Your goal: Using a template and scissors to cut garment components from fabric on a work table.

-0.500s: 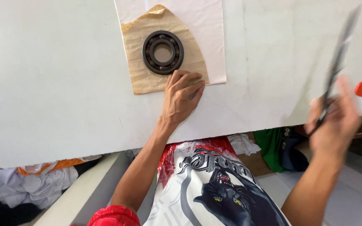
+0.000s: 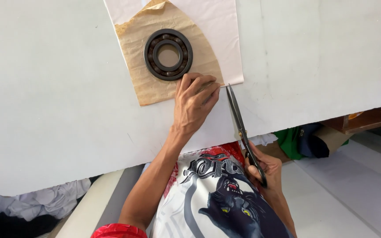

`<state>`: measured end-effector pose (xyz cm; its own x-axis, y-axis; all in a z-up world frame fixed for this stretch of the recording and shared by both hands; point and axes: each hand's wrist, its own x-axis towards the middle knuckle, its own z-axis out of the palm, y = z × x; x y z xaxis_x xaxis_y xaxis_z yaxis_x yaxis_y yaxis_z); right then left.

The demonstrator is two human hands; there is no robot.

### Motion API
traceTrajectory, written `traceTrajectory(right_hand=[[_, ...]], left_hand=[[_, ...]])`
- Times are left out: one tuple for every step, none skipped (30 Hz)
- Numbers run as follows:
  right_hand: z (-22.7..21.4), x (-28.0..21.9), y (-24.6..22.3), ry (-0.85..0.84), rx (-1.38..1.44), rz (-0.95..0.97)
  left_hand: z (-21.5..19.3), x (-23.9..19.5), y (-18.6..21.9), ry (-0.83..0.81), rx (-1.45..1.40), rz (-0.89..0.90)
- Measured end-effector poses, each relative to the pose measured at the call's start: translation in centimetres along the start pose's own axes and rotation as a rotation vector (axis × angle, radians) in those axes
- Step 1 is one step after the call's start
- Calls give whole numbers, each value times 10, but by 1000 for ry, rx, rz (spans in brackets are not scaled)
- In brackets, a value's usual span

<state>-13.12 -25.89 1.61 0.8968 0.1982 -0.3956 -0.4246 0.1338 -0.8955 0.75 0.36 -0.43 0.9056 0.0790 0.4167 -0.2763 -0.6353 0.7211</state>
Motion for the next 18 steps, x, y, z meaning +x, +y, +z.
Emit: traceTrajectory(right_hand=[[-10, 3, 18, -1, -106, -69], [-10, 2, 23, 1, -105, -63], [-10, 2, 27, 27, -139, -69], [-11, 2, 32, 53, -173, -74], [-5, 5, 28, 53, -173, -67], [0, 8, 24, 51, -143, -74], [4, 7, 19, 50, -114, -74], [6, 4, 15, 51, -116, -59], [8, 5, 12, 59, -125, -52], [9, 5, 9, 67, -133, -45], [8, 5, 11, 69, -132, -41], [6, 6, 12, 70, -156, -39], [5, 4, 14, 74, -180, -36], [5, 3, 11, 79, -180, -30], [6, 3, 9, 77, -176, -21], [7, 2, 7, 76, -172, -11], [8, 2, 5, 78, -171, -9], [9, 2, 3, 81, -180, -3]], left_hand=[[1, -1, -2, 23, -20, -22], [1, 0, -2, 18, -21, -26], [1, 0, -2, 25, -20, -21], [1, 0, -3, 32, -18, -15], [1, 1, -4, 29, -18, -21], [1, 2, -5, 31, -7, -18], [2, 0, -4, 29, 3, -22], [1, -2, -3, 22, 2, -35], [1, 0, -3, 24, 2, -37], [2, 1, -3, 25, 3, -39], [2, 1, -4, 22, 2, -42], [2, 1, -4, 23, 0, -43], [3, 0, -5, 21, -4, -44], [3, -1, -5, 16, -8, -47], [3, -1, -5, 20, -11, -44], [3, -1, -5, 24, -13, -41], [3, 0, -5, 21, -15, -42], [3, 0, -6, 20, -11, -41]])
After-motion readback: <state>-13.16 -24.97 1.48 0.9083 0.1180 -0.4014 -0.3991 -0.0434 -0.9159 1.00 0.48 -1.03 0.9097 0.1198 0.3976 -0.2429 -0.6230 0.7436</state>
